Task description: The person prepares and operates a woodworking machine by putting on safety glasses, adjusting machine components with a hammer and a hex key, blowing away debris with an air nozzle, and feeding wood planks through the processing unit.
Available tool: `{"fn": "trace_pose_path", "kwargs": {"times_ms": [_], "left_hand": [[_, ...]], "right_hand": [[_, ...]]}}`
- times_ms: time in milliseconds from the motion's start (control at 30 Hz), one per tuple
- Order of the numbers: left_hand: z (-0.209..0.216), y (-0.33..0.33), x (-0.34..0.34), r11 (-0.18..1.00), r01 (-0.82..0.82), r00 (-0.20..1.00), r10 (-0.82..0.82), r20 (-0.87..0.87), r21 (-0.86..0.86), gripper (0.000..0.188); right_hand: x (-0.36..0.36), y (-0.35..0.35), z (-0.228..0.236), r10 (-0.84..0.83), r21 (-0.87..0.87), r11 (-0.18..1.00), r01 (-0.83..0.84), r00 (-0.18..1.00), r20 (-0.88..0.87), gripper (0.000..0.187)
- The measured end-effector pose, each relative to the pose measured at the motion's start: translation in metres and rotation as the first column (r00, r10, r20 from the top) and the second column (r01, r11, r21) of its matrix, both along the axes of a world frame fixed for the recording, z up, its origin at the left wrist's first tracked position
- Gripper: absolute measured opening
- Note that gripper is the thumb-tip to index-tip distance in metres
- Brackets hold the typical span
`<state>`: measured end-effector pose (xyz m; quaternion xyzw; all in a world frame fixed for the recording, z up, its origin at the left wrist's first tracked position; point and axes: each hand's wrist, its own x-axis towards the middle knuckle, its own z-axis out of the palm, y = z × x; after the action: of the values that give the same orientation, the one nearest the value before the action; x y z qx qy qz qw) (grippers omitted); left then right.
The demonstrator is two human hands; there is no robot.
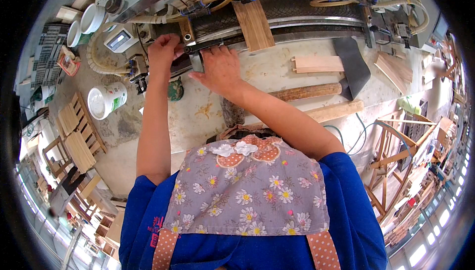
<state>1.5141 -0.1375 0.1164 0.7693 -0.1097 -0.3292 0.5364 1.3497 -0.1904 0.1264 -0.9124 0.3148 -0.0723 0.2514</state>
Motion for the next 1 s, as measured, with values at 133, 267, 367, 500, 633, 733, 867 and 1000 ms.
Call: {"fn": "trace_pose_path", "kwargs": {"times_ms": [133, 267, 367, 500, 633, 733, 867, 1000], "left_hand": [[0.002, -0.021, 0.014, 0.995, 0.097, 0.992, -0.099, 0.074, 0.039, 0.029], [-0.004, -0.029, 0.021, 0.978, 0.183, 0.976, -0.192, 0.098, 0.098, 0.032], [-0.010, -0.032, 0.024, 0.976, 0.199, 0.977, -0.205, 0.066, 0.088, 0.032], [-0.008, -0.033, 0.025, 0.977, 0.188, 0.980, -0.193, 0.050, 0.097, 0.030], [-0.001, -0.033, 0.021, 0.970, 0.160, 0.983, -0.172, 0.057, 0.181, 0.021], [0.001, -0.036, 0.022, 0.965, 0.156, 0.984, -0.169, 0.050, 0.209, 0.021], [0.002, -0.039, 0.022, 0.961, 0.180, 0.979, -0.196, 0.055, 0.209, 0.020], [0.002, -0.038, 0.021, 0.967, 0.175, 0.981, -0.187, 0.051, 0.186, 0.018]], "right_hand": [[-0.001, 0.000, -0.001, 0.014, -0.011, 1.000, -0.013, 1.000, 0.010, 0.057], [-0.002, 0.000, 0.001, 0.019, -0.013, 1.000, -0.019, 0.999, 0.030, 0.056], [-0.005, 0.001, -0.005, 0.030, -0.028, 0.999, -0.028, 0.995, 0.095, 0.054], [-0.029, -0.006, 0.022, 0.176, 0.228, 0.959, -0.171, 0.984, -0.003, 0.044], [-0.031, -0.026, 0.062, 0.138, 0.004, 0.990, -0.144, 0.955, 0.263, 0.032], [-0.014, -0.050, 0.053, 0.146, -0.241, 0.966, -0.090, 0.962, 0.230, 0.033], [-0.003, -0.051, 0.038, 0.200, -0.175, 0.963, -0.206, 0.978, -0.053, 0.040], [0.005, -0.046, 0.037, 0.283, -0.078, 0.948, -0.308, 0.930, -0.232, 0.045]]}}
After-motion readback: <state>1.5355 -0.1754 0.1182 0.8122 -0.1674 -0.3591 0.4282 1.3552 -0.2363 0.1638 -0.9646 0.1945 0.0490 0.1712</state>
